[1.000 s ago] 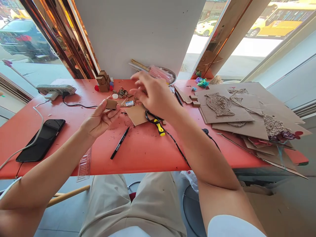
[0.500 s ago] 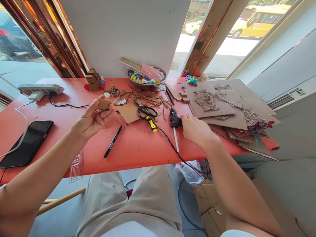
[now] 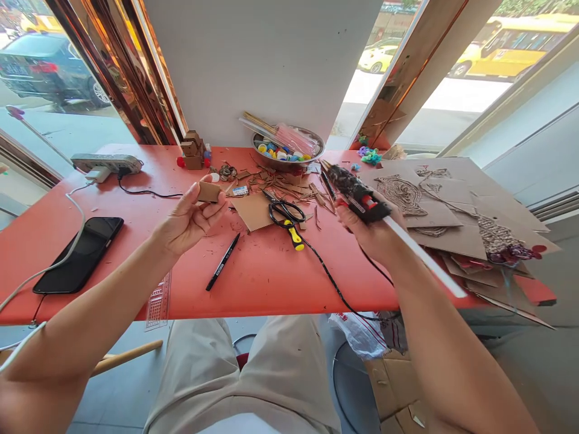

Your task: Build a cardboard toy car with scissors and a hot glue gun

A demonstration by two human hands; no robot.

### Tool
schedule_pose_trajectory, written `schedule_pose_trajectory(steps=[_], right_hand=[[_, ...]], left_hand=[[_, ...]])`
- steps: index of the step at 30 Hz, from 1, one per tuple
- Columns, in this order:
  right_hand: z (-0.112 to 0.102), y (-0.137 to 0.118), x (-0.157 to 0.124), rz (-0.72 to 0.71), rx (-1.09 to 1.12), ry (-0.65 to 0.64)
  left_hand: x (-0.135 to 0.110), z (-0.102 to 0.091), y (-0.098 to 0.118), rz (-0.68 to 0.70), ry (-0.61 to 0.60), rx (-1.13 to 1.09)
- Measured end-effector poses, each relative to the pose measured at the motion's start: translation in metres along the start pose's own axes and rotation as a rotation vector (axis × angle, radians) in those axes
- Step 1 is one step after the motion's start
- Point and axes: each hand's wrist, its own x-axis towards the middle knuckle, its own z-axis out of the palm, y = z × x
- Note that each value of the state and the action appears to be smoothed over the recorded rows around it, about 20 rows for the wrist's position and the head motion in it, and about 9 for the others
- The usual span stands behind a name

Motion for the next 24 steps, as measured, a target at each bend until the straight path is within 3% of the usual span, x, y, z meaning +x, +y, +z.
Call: schedule_pose_trajectory(steps=[3,6,12,24], right_hand=[[0.026,-0.037,0.006,-0.038,0.425,-0.228],[0.055,-0.069,0.007,-0.055,0.581,-0.324],[0.086,-0.084,-0.002,0.000,0.485,-0.349],[0.100,-0.087,-0.006,-0.149,0.307,-0.222]], left_hand=[[-0.001,0.000,0.000,-0.001,-0.008,0.005],[-0.002,0.000,0.001,0.019,-0.006,0.009],[-0.005,0.004,0.001,0.053,0.013,-0.015],[-0.006,0.002,-0.002,0.077,-0.001,-0.041]])
